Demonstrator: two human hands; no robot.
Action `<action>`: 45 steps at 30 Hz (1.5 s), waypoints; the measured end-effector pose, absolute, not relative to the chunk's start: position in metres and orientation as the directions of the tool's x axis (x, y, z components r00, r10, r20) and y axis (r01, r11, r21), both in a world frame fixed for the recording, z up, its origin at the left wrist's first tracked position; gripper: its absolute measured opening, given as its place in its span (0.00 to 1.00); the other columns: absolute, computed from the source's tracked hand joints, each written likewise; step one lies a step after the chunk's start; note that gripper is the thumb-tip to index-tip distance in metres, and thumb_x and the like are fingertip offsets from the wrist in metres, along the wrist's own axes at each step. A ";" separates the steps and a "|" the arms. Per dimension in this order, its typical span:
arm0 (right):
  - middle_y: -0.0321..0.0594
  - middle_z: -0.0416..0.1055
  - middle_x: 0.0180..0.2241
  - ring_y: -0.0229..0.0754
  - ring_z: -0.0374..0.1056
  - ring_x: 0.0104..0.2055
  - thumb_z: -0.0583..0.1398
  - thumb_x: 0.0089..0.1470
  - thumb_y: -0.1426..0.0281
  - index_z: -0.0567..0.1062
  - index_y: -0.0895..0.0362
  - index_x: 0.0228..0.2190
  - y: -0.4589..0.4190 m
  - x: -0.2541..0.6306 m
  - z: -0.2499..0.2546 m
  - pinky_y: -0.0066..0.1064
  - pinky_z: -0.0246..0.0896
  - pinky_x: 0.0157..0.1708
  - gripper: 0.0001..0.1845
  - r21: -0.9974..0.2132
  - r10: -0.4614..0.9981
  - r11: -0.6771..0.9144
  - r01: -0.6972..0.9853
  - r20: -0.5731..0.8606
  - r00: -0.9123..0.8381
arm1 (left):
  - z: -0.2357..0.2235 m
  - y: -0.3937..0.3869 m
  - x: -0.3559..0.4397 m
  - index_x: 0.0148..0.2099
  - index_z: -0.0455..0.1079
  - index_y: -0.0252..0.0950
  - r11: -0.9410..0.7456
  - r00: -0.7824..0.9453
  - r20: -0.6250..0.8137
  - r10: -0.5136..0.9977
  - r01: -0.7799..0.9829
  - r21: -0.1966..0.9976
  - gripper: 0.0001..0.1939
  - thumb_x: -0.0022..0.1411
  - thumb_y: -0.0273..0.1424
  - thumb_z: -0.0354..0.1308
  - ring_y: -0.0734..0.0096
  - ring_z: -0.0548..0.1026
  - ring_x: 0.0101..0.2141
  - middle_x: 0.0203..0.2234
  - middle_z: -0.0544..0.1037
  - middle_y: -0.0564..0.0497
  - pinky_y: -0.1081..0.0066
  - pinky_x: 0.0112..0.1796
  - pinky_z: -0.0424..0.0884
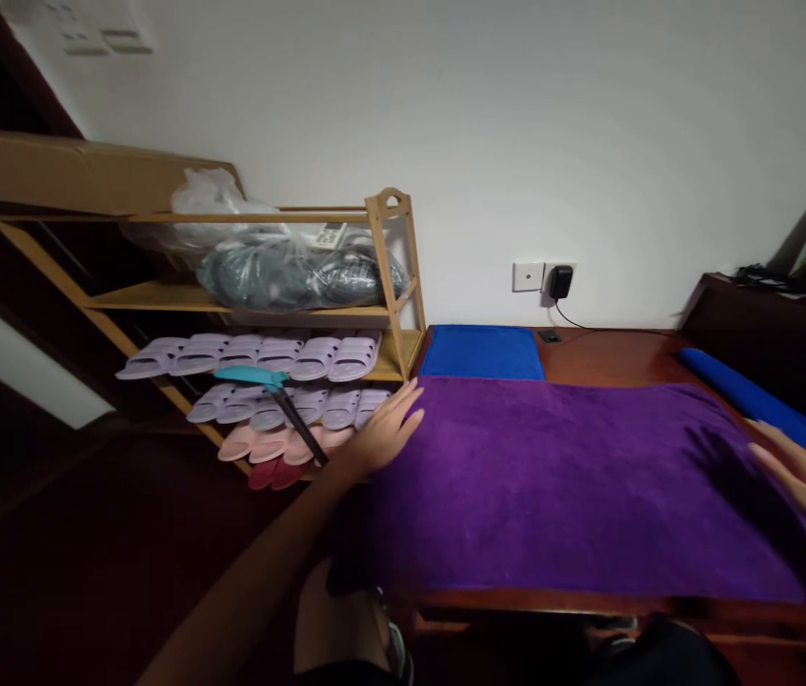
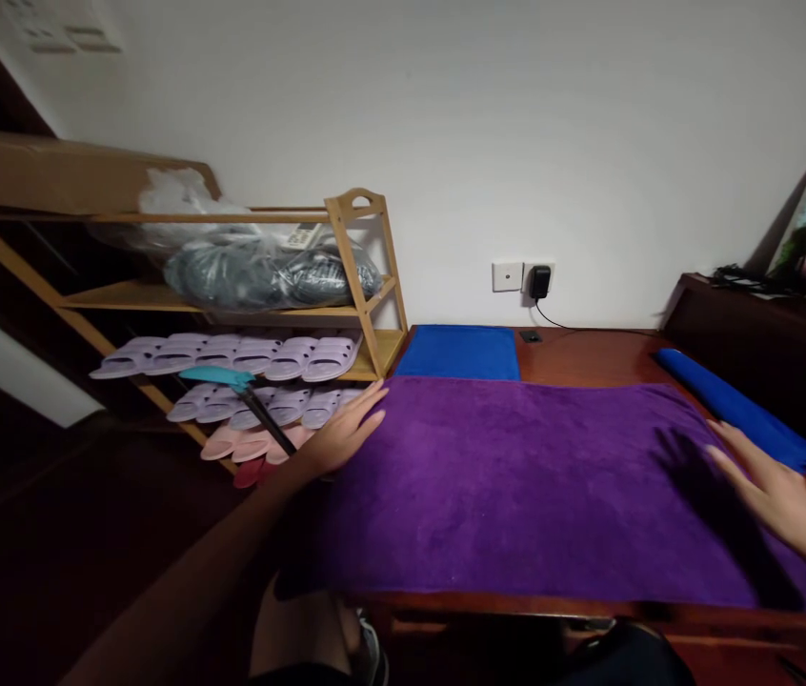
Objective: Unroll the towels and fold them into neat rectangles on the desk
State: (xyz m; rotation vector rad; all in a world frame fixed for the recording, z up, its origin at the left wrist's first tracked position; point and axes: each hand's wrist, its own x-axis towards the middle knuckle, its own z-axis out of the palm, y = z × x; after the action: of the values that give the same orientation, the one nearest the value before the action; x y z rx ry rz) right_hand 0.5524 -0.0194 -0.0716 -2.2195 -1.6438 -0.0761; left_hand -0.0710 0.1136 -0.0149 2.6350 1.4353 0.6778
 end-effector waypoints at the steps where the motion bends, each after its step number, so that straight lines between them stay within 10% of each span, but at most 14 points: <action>1: 0.39 0.55 0.61 0.46 0.53 0.62 0.43 0.54 0.49 0.57 0.48 0.59 0.000 0.547 -0.070 0.37 0.47 0.61 0.35 -0.283 0.935 -0.218 0.934 0.214 0.284 | -0.017 0.134 -0.064 0.61 0.60 0.30 -0.548 0.455 0.354 0.817 0.803 0.235 0.24 0.69 0.36 0.40 0.64 0.56 0.61 0.62 0.59 0.43 0.64 0.60 0.52; 18: 0.64 0.60 0.52 0.58 0.60 0.53 0.44 0.59 0.56 0.64 0.63 0.56 0.120 0.543 -0.079 0.42 0.54 0.44 0.33 -0.244 0.718 -0.651 0.719 0.109 0.687 | -0.045 0.219 -0.047 0.44 0.69 0.31 -0.330 0.286 0.254 0.924 0.932 0.150 0.10 0.63 0.28 0.51 0.53 0.67 0.49 0.44 0.69 0.38 0.60 0.50 0.61; 26: 0.51 0.71 0.44 0.52 0.67 0.43 0.59 0.48 0.59 0.75 0.56 0.45 0.131 0.561 -0.080 0.35 0.58 0.34 0.23 -0.385 0.645 -0.692 0.610 0.047 0.762 | -0.034 0.231 -0.053 0.32 0.65 0.36 -0.329 0.245 0.251 0.936 0.865 0.380 0.04 0.53 0.25 0.58 0.57 0.69 0.41 0.34 0.71 0.46 0.61 0.43 0.64; 45: 0.63 0.68 0.46 0.64 0.63 0.50 0.51 0.51 0.55 0.74 0.59 0.47 0.133 0.563 -0.056 0.47 0.60 0.42 0.29 -0.593 0.494 -0.631 0.501 0.190 0.848 | -0.005 0.250 -0.055 0.34 0.73 0.33 -0.080 0.050 0.067 0.997 0.348 0.934 0.06 0.53 0.27 0.57 0.68 0.76 0.28 0.25 0.78 0.49 0.70 0.31 0.71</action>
State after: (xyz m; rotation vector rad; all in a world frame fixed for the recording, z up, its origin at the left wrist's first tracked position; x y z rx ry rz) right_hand 0.5627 0.1334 -0.0555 -2.3621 -0.7207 -0.0126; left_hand -0.0549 0.2498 -0.0052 1.5436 1.4018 1.0458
